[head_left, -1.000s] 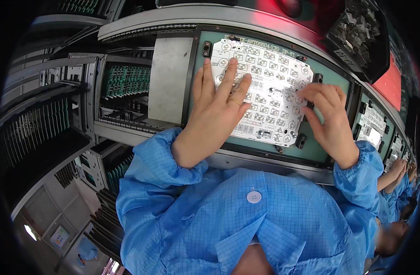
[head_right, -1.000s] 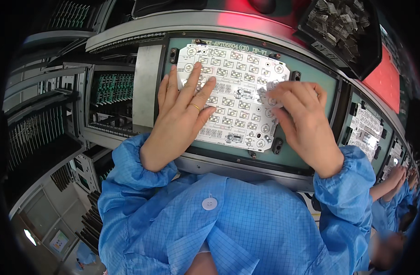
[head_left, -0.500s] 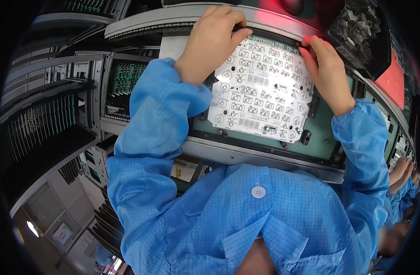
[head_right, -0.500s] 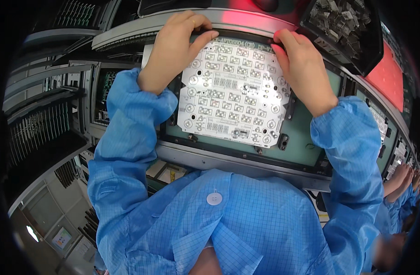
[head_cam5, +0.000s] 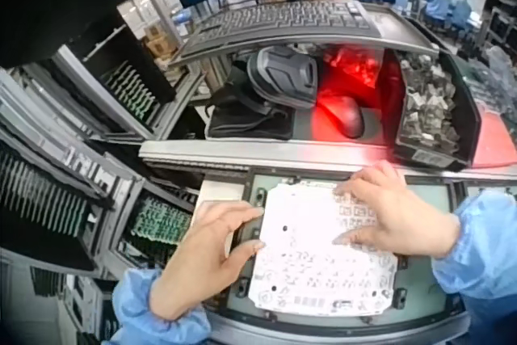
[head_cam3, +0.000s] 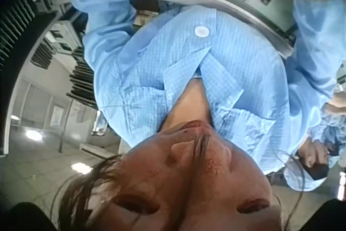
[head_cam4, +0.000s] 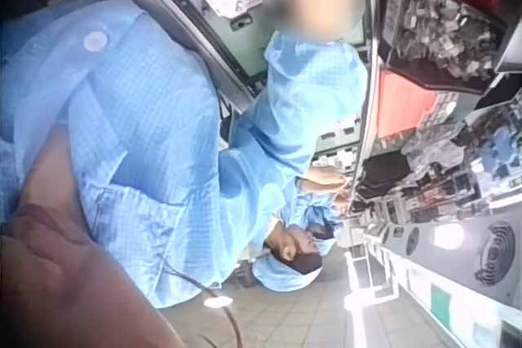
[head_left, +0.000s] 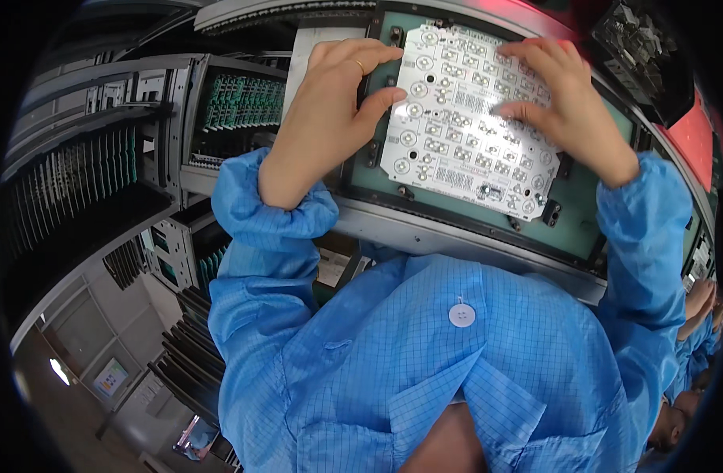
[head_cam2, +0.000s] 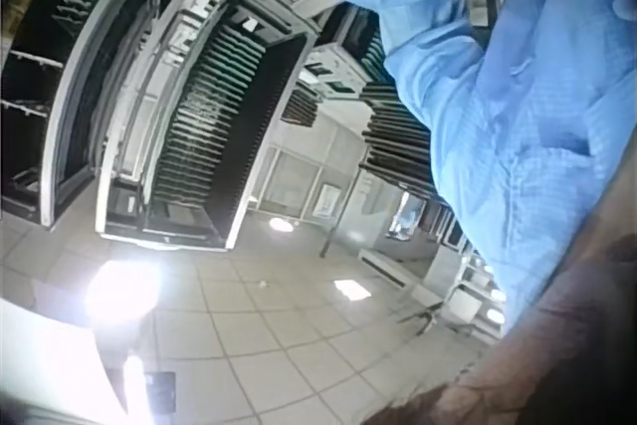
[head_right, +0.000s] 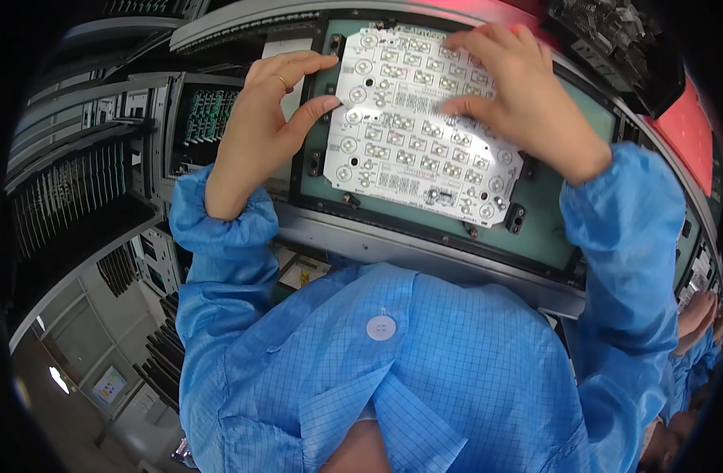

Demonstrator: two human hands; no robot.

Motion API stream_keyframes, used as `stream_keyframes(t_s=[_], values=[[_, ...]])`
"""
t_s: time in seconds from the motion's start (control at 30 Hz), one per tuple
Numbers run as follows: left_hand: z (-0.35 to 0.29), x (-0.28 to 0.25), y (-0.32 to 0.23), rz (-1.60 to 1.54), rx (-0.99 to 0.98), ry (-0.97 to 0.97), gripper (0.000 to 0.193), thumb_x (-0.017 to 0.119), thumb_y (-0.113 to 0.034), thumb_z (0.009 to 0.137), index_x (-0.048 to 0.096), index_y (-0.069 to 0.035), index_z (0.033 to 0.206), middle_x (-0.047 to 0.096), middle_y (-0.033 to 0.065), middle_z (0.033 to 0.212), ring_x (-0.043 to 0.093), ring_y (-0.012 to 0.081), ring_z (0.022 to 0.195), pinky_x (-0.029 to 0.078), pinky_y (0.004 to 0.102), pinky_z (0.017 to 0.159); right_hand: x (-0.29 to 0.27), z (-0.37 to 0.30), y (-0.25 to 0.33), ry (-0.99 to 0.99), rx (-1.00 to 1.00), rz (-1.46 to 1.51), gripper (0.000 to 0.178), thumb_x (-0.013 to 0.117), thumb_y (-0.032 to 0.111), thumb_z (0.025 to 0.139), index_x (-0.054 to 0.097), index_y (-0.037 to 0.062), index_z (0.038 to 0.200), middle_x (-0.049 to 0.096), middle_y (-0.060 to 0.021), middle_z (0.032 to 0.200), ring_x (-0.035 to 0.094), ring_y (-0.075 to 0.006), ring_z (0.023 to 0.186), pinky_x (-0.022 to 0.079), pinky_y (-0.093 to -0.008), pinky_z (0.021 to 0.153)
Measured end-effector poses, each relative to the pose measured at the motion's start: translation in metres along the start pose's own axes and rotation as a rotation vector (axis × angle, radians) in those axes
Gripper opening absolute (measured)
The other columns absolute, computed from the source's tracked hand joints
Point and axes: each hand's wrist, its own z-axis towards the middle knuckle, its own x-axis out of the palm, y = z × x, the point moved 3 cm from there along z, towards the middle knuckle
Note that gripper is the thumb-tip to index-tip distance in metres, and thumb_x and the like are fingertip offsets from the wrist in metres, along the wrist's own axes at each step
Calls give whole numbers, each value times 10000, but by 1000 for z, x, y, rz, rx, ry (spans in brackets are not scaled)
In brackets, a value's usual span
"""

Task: Manual assembly of electronic components into a PCB template at a factory workstation.

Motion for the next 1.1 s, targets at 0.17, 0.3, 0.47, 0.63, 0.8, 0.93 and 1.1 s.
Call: stream_keyframes(t_s=[0.17,0.3,0.47,0.63,0.8,0.93,1.1], values=[[-23,14,-2,-15,-54,46,455,760,-149,853,652,-104,1293,627,71,1336,470,305,1254,390,384,1075,-11,26,9,151,143,148,592,818,207,760,607,106,1304,578,-149,1272,555,-347,1139,397,-432,1036],[-26,17,-3,17,-40,1,445,739,-103,852,655,-108,1289,635,63,1339,471,301,1255,382,380,1080,-25,31,28,236,396,93,540,840,209,729,669,-11,1192,664,-188,1088,578,-350,1102,445,-399,972],[-30,21,-3,-29,-52,2,405,741,-87,846,678,-104,1246,638,55,1333,473,299,1244,384,369,1072,-15,21,18,168,303,185,531,825,196,744,656,-16,1200,638,-196,1097,569,-355,1097,440,-403,982],[-36,25,-48,140,135,-50,408,757,-103,817,681,-109,1218,623,55,1271,485,285,1189,360,400,1054,-14,19,18,192,277,176,528,805,237,782,645,-15,1217,598,-187,1135,511,-362,1153,390,-428,1020],[-52,80,-109,-115,336,276,422,682,-94,799,680,-85,1221,584,42,1238,451,267,1212,371,411,1034,-9,13,8,170,232,169,518,796,246,794,649,-11,1220,597,-191,1146,509,-356,1158,371,-426,1011],[-57,91,-111,-131,348,298,440,647,-95,794,676,-70,1233,571,38,1231,449,270,1210,371,413,1032,-16,19,13,192,228,109,510,796,264,789,665,-11,1198,614,-190,1128,534,-343,1134,349,-417,1003],[-62,86,-108,-212,328,313,414,669,-36,809,678,-49,1223,555,86,1305,451,293,1241,347,424,1058,-18,14,9,185,180,86,511,797,282,781,671,-9,1182,631,-175,1098,557,-332,1106,349,-412,1000]])
